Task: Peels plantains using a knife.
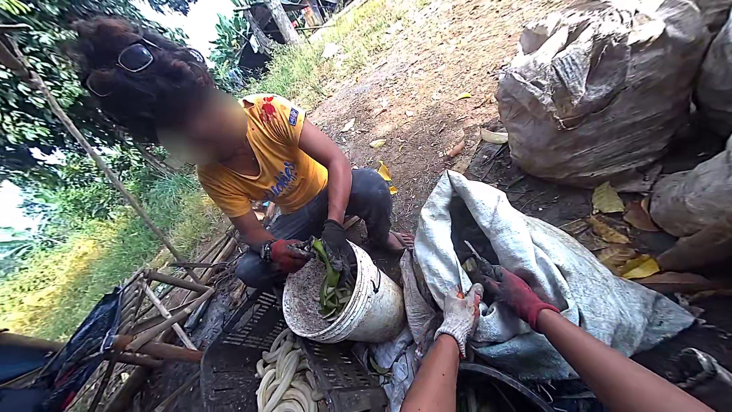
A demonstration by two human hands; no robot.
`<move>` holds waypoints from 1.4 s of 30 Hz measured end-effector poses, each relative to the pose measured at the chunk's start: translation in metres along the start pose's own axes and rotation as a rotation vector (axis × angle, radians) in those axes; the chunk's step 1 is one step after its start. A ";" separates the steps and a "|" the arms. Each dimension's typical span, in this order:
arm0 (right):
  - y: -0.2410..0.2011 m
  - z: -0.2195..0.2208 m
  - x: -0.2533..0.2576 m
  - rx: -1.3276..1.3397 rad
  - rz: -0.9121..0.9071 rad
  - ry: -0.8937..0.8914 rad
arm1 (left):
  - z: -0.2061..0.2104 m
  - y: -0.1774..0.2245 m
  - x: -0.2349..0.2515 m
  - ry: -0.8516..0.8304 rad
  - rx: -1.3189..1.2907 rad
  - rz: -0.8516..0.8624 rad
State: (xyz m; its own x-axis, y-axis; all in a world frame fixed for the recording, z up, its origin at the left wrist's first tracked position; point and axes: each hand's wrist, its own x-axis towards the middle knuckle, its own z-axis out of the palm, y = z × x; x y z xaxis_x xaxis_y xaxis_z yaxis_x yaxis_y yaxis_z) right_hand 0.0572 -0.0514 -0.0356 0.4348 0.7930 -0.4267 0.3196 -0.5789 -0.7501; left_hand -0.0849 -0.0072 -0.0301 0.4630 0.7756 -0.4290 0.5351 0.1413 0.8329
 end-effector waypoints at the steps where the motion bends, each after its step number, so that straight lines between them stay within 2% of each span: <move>1: 0.004 -0.002 0.005 0.010 0.018 0.011 | -0.001 -0.003 -0.008 -0.010 -0.019 0.009; 5: 0.019 -0.030 0.006 0.126 0.090 0.208 | -0.018 -0.010 -0.046 -0.040 -0.098 0.018; 9: 0.060 -0.066 -0.011 0.293 0.084 0.434 | -0.026 -0.025 -0.096 -0.089 -0.086 0.022; 11: 0.079 -0.075 -0.020 0.298 0.108 0.476 | -0.029 -0.029 -0.106 -0.124 -0.057 0.020; 14: 0.083 -0.072 -0.029 0.175 0.153 0.442 | -0.028 -0.028 -0.093 -0.128 0.002 -0.020; 18: 0.063 -0.065 -0.033 0.109 0.170 0.360 | -0.035 -0.018 -0.076 -0.111 0.268 -0.012; 23: 0.039 -0.052 -0.040 -0.253 0.350 0.154 | -0.024 -0.014 -0.088 -0.034 0.321 -0.066; 26: 0.029 -0.030 -0.041 -0.415 0.346 0.126 | -0.025 -0.012 -0.091 -0.028 0.325 -0.084; 30: 0.039 0.003 -0.035 -0.600 0.336 0.116 | -0.023 -0.012 -0.091 -0.025 0.340 -0.101; 36: 0.050 0.020 -0.020 -0.635 0.387 0.144 | -0.018 -0.009 -0.095 -0.015 0.380 -0.138; 42: 0.054 0.012 -0.028 -0.564 0.385 0.173 | -0.028 -0.014 -0.097 0.056 0.333 -0.169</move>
State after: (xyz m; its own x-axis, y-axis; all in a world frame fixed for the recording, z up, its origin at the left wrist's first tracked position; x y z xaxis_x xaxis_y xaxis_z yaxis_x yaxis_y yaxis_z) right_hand 0.0520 -0.1029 -0.0699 0.7174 0.4973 -0.4878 0.4836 -0.8596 -0.1651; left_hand -0.1573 -0.0675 0.0093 0.3141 0.7920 -0.5235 0.8053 0.0698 0.5887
